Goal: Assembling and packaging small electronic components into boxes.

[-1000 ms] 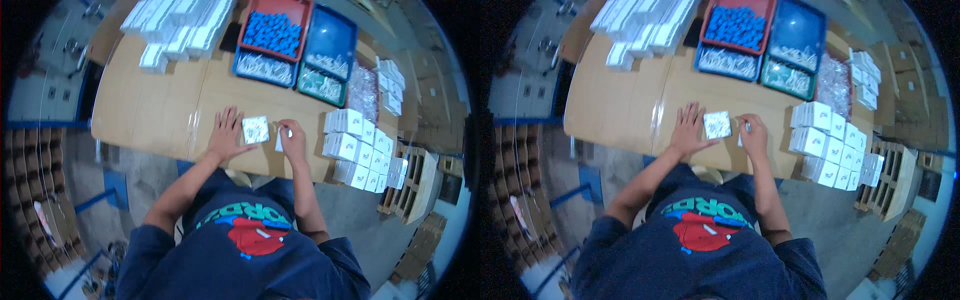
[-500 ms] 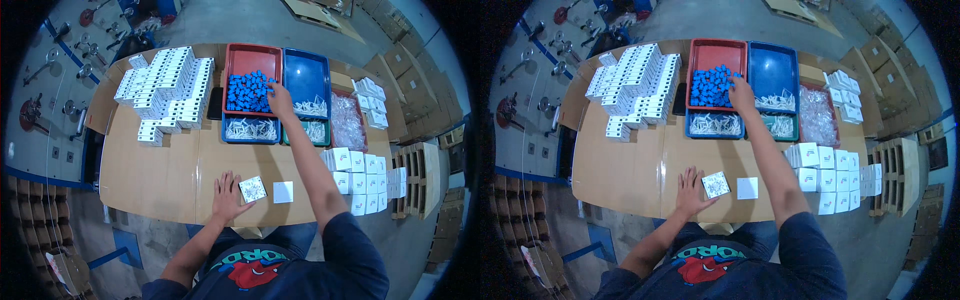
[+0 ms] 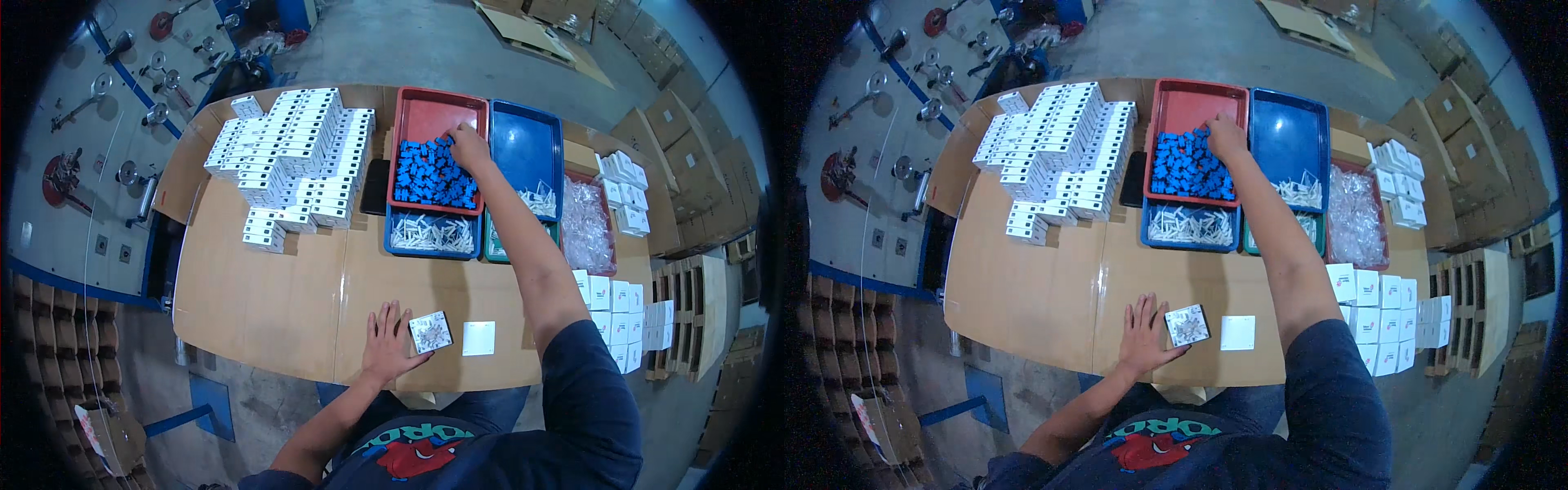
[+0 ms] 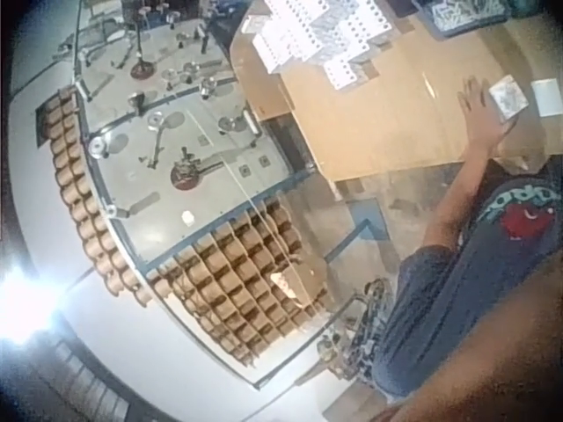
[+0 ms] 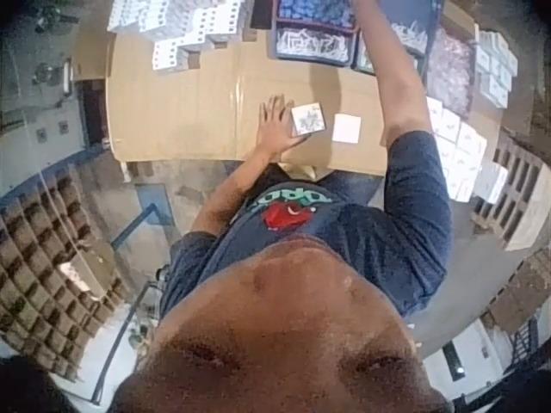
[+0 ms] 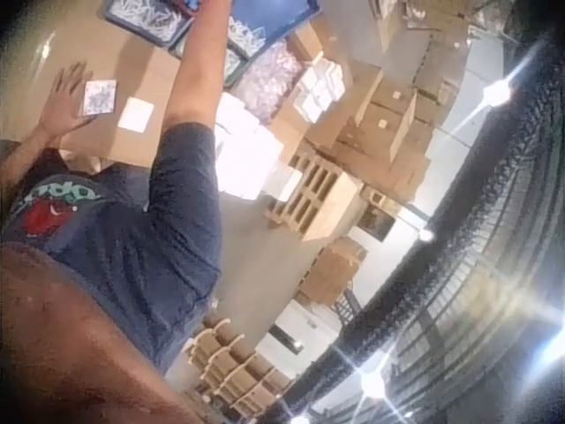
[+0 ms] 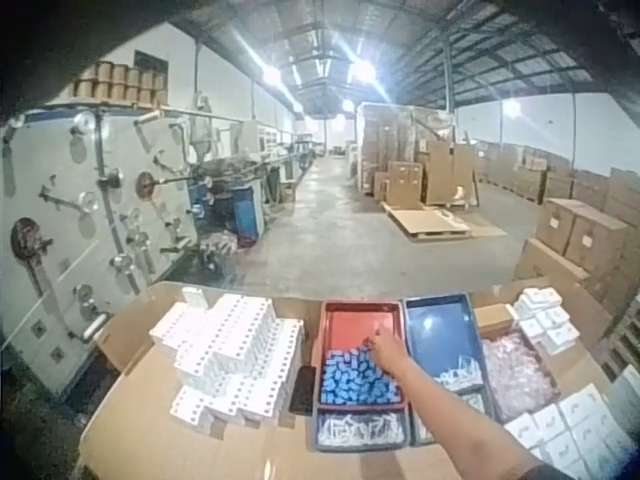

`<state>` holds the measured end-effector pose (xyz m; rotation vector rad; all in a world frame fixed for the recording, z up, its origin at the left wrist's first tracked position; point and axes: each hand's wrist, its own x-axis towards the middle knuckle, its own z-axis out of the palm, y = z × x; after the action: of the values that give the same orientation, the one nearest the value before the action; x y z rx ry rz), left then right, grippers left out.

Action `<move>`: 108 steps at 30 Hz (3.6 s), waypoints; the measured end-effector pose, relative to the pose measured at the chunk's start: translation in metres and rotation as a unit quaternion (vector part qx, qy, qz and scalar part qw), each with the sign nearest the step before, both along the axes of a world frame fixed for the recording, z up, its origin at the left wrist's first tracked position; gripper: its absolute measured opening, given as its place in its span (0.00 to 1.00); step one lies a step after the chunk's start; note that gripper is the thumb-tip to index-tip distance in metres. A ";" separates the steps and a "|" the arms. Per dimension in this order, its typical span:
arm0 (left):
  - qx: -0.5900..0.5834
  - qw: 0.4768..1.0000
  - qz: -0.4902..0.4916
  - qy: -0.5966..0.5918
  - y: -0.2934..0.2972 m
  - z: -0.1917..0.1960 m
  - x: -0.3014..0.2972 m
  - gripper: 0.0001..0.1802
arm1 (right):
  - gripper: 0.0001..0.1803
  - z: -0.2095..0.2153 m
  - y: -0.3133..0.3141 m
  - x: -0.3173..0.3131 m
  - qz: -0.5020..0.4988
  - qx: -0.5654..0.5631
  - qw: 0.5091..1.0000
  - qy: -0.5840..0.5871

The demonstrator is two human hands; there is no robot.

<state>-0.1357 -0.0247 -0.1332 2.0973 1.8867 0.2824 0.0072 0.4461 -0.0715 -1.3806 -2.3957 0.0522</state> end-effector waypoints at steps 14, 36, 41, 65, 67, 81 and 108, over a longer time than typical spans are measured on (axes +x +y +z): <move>0.026 1.000 0.000 -0.014 -0.002 -0.001 -0.002 0.56 | 0.23 0.070 -0.150 0.028 0.121 -0.379 0.523 0.754; 0.038 0.999 0.012 -0.011 0.001 -0.012 -0.003 0.59 | 0.25 -0.009 -0.335 0.072 -0.022 -0.480 0.634 0.606; 0.032 0.999 0.013 -0.006 -0.003 -0.016 -0.004 0.59 | 0.20 -0.045 -0.372 0.053 0.002 -0.438 0.780 0.447; 0.017 0.999 0.011 0.025 -0.004 -0.014 -0.005 0.59 | 0.19 -0.044 -0.387 0.021 0.120 -0.298 0.934 0.159; 0.015 1.000 0.013 0.010 -0.004 -0.012 -0.005 0.59 | 0.18 -0.043 -0.388 0.020 0.118 -0.300 0.933 0.158; 0.024 1.000 0.013 -0.007 -0.003 -0.015 -0.005 0.59 | 0.19 -0.043 -0.387 0.020 0.128 -0.301 0.934 0.144; 0.016 0.999 0.007 0.035 -0.005 -0.019 -0.005 0.51 | 0.32 -0.038 -0.443 0.016 0.078 -0.210 0.973 -0.046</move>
<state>-0.1409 -0.0296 -0.1519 2.1430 1.9489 0.2459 0.0228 0.0031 -0.1095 -1.3820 -2.6724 0.5795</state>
